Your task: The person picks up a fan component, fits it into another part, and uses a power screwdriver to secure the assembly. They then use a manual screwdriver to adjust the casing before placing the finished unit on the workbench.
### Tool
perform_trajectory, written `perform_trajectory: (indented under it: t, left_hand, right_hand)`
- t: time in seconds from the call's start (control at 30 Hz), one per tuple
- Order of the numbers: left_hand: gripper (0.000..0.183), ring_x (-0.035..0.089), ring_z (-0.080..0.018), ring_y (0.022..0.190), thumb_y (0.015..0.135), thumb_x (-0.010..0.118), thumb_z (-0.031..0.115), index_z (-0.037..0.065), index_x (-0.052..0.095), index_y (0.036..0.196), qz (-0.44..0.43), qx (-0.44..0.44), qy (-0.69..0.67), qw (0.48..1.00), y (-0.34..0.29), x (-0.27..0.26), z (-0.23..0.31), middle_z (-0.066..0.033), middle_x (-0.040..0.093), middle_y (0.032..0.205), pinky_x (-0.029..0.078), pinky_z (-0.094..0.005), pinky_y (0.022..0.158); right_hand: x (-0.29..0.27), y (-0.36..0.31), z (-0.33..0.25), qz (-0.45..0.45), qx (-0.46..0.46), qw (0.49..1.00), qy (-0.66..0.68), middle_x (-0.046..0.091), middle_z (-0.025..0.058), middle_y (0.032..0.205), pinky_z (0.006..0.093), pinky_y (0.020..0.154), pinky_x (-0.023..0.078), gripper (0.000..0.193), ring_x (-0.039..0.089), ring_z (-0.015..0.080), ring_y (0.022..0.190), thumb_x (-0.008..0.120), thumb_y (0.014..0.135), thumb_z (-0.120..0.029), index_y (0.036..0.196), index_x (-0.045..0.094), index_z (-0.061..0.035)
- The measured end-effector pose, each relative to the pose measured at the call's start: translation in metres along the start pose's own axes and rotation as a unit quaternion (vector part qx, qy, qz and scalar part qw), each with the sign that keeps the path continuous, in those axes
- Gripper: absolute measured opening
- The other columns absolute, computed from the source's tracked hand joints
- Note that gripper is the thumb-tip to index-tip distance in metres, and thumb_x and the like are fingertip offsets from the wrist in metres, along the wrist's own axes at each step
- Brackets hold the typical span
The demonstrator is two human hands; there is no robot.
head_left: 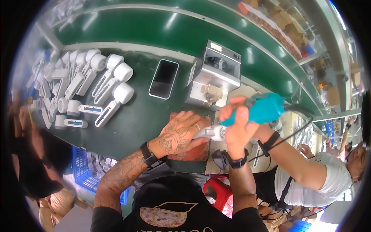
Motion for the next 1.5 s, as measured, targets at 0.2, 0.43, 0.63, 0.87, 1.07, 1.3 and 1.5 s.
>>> perform_trajectory:
  t: [0.2, 0.43, 0.63, 0.87, 1.07, 1.3, 1.5]
  left_hand:
    - [0.044, 0.059, -0.0267, 0.098, 0.079, 0.079, 0.033, 0.012, 0.066, 0.116, 0.007, -0.004, -0.003, 1.000, -0.001, 0.003, -0.002, -0.0051, 0.065, 0.112, 0.048, -0.0415, 0.085]
    - [0.043, 0.060, -0.0273, 0.099, 0.079, 0.079, 0.032, 0.011, 0.065, 0.113, 0.003, -0.010, -0.011, 1.000, -0.002, 0.004, -0.003, -0.0051, 0.065, 0.112, 0.048, -0.0427, 0.086]
    - [0.041, 0.058, -0.0282, 0.101, 0.082, 0.076, 0.033, 0.010, 0.065, 0.114, -0.015, -0.019, -0.001, 1.000, 0.001, 0.004, -0.001, -0.0062, 0.063, 0.114, 0.047, -0.0441, 0.089]
    - [0.042, 0.057, -0.0284, 0.099, 0.084, 0.074, 0.033, 0.009, 0.064, 0.116, -0.009, -0.011, 0.002, 1.000, 0.000, 0.003, -0.003, -0.0071, 0.062, 0.111, 0.045, -0.0439, 0.088]
    - [0.042, 0.057, -0.0281, 0.097, 0.084, 0.072, 0.030, 0.010, 0.064, 0.119, -0.003, -0.006, -0.003, 1.000, -0.003, 0.002, 0.000, -0.0077, 0.062, 0.108, 0.046, -0.0417, 0.086]
    - [0.049, 0.055, -0.0306, 0.105, 0.088, 0.064, 0.032, 0.006, 0.057, 0.129, -0.040, -0.001, -0.004, 0.999, -0.004, 0.003, 0.003, -0.0116, 0.059, 0.111, 0.045, -0.0463, 0.095]
    - [0.042, 0.057, -0.0293, 0.093, 0.082, 0.066, 0.022, 0.009, 0.063, 0.122, 0.017, 0.001, 0.003, 1.000, -0.004, -0.001, -0.004, -0.0085, 0.064, 0.105, 0.046, -0.0423, 0.082]
  right_hand:
    - [-0.001, -0.016, 0.004, -0.031, 0.022, 0.999, 0.014, 0.054, 0.0072, 0.081, 0.0357, 0.070, 0.049, 0.051, 0.057, 0.0216, 0.077, 0.057, 0.100, -0.047, 0.117, 0.048, -0.0006]
    - [0.001, -0.019, 0.012, -0.021, 0.034, 0.999, 0.034, 0.053, 0.0065, 0.078, 0.0351, 0.068, 0.048, 0.050, 0.057, 0.0211, 0.073, 0.059, 0.099, -0.048, 0.109, 0.049, -0.0003]
    - [-0.004, -0.018, 0.023, -0.028, -0.010, 0.998, 0.057, 0.056, 0.0085, 0.079, 0.0373, 0.067, 0.049, 0.037, 0.058, 0.0233, 0.073, 0.058, 0.102, -0.038, 0.102, 0.051, -0.0016]
    - [0.005, -0.013, 0.025, -0.048, 0.013, 0.997, 0.062, 0.056, 0.0078, 0.078, 0.0352, 0.064, 0.048, 0.033, 0.058, 0.0218, 0.071, 0.052, 0.105, -0.034, 0.101, 0.052, -0.0007]
    - [0.021, 0.026, 0.001, 0.090, -0.028, 0.996, -0.002, 0.056, 0.0057, 0.076, 0.0293, 0.062, 0.046, 0.033, 0.057, 0.0160, 0.069, 0.051, 0.105, -0.032, 0.107, 0.054, 0.0008]
    - [0.030, 0.038, 0.015, 0.043, -0.105, 0.993, -0.028, 0.059, 0.0046, 0.074, 0.0287, 0.063, 0.047, 0.026, 0.058, 0.0144, 0.068, 0.055, 0.104, -0.028, 0.101, 0.053, -0.0018]
    - [0.012, 0.021, 0.002, -0.014, -0.011, 0.998, -0.055, 0.056, 0.0061, 0.074, 0.0313, 0.063, 0.049, 0.035, 0.057, 0.0153, 0.065, 0.054, 0.104, -0.034, 0.105, 0.052, 0.0015]
Point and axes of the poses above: each hand's wrist, its own y-axis towards the middle knuckle, its own x-axis out of the palm, z = x × y, the point moved 3 cm from there along y, towards the middle knuckle
